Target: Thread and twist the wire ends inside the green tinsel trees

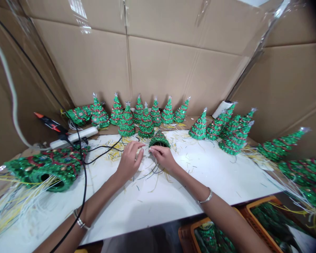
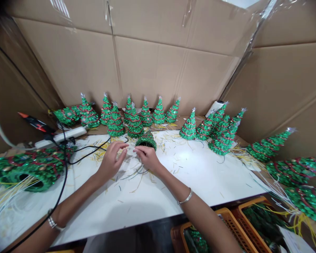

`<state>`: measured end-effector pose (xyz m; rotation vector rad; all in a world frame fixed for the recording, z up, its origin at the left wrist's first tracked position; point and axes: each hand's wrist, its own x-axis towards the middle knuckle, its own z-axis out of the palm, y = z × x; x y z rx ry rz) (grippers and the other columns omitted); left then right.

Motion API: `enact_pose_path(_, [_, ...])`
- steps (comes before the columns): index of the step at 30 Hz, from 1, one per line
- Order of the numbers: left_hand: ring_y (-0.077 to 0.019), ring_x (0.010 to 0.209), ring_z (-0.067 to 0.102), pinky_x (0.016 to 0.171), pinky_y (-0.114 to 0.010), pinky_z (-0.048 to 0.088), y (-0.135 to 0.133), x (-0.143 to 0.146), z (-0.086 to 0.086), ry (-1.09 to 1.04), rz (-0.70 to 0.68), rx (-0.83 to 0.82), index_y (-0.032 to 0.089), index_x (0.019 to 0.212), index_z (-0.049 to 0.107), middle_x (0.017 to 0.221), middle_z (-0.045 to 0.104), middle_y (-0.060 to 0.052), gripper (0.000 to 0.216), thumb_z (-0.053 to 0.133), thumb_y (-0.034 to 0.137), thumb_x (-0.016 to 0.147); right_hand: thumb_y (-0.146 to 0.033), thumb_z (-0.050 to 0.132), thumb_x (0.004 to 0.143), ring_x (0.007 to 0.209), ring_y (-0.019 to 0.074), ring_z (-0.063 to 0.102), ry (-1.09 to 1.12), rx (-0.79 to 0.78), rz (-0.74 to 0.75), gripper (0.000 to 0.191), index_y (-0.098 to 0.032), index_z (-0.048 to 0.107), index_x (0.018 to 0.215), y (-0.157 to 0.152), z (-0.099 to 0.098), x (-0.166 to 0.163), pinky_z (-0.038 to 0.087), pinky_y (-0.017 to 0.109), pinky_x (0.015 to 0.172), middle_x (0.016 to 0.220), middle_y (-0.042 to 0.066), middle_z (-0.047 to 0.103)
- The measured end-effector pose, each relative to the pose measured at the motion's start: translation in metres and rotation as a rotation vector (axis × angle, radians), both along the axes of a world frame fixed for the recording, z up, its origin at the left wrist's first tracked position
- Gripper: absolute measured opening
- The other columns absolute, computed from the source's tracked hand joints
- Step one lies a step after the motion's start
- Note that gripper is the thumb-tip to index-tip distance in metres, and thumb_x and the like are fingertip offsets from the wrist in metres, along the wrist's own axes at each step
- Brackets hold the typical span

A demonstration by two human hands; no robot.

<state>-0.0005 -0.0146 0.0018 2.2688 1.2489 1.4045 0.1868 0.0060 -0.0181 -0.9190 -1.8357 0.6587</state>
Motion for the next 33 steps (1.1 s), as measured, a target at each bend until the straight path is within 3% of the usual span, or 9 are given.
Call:
enact_pose_path(3, [-0.0254,0.105,0.057,0.092,-0.039,0.04,0.0,0.001,-0.003,0.316,0.053,0.32,0.018,0.111,0.064,0.109,0.066,-0.013,0.022,0.05,0.021,0.094,-0.04,0.051,0.096,0.057,0.0112,0.046,0.038,-0.072,0.024,0.037,-0.016,0.064,0.07,-0.001,0.002,0.0,0.038,0.022,0.055,0.059,0.0,0.053])
enact_pose_path(7, [-0.0245,0.101,0.059,0.087,-0.037,0.04,0.006,0.001,-0.01,0.424,0.136,0.488,0.019,0.107,0.065,0.104,0.067,-0.012,0.019,0.051,0.018,0.095,-0.041,0.052,0.095,0.053,0.0099,0.041,0.094,-0.133,0.049,0.037,-0.017,0.059,0.068,-0.003,0.002,-0.002,0.034,0.022,0.051,0.056,-0.002,0.047])
enact_pose_path(10, [-0.0236,0.099,0.059,0.086,-0.036,0.039,0.011,-0.001,-0.011,0.419,0.128,0.511,0.019,0.105,0.065,0.101,0.068,-0.011,0.017,0.052,0.018,0.095,-0.042,0.052,0.095,0.051,0.0093,0.039,0.103,-0.15,0.055,0.036,-0.017,0.06,0.07,-0.002,0.0,-0.002,0.033,0.022,0.049,0.056,-0.003,0.046])
enact_pose_path(15, [-0.0226,0.096,0.059,0.084,-0.037,0.041,0.013,-0.004,-0.009,0.318,0.065,0.394,0.02,0.099,0.066,0.097,0.068,-0.009,0.017,0.051,0.024,0.097,-0.044,0.053,0.094,0.051,0.0098,0.042,0.068,-0.128,0.059,0.033,-0.016,0.067,0.082,0.0,-0.004,0.0,0.035,0.021,0.049,0.058,-0.002,0.051])
enact_pose_path(18, [-0.0218,0.094,0.058,0.085,-0.037,0.041,0.011,-0.005,-0.006,0.224,0.011,0.275,0.019,0.094,0.065,0.094,0.067,-0.008,0.017,0.05,0.027,0.097,-0.043,0.053,0.095,0.052,0.0104,0.045,0.032,-0.088,0.069,0.034,-0.016,0.07,0.084,0.001,-0.004,0.0,0.038,0.022,0.05,0.059,-0.001,0.055])
enact_pose_path(23, [-0.0205,0.085,0.056,0.08,-0.034,0.042,0.008,-0.003,0.0,-0.038,-0.094,-0.062,0.02,0.081,0.064,0.082,0.065,-0.004,0.019,0.054,0.031,0.094,-0.042,0.054,0.094,0.063,0.0138,0.058,-0.019,0.035,0.061,0.033,-0.016,0.074,0.089,0.004,-0.004,0.002,0.047,0.023,0.061,0.073,0.005,0.069])
enact_pose_path(29, [-0.015,0.063,0.051,0.062,-0.027,0.037,0.011,-0.003,-0.002,-0.415,-0.236,-0.646,0.018,0.07,0.067,0.065,0.06,-0.001,0.026,0.074,0.043,0.072,-0.033,0.049,0.098,0.072,0.0154,0.064,-0.127,0.21,0.131,0.03,-0.016,0.074,0.096,0.008,-0.007,0.011,0.05,0.025,0.068,0.082,0.009,0.072])
enact_pose_path(33, [-0.0106,0.057,0.046,0.057,-0.025,0.035,0.009,0.002,-0.007,-0.708,-0.326,-0.948,0.014,0.063,0.065,0.059,0.055,0.0,0.028,0.081,0.037,0.062,-0.029,0.046,0.099,0.074,0.0163,0.064,-0.176,0.28,0.164,0.03,-0.015,0.072,0.1,0.008,-0.003,0.016,0.052,0.026,0.069,0.083,0.01,0.071])
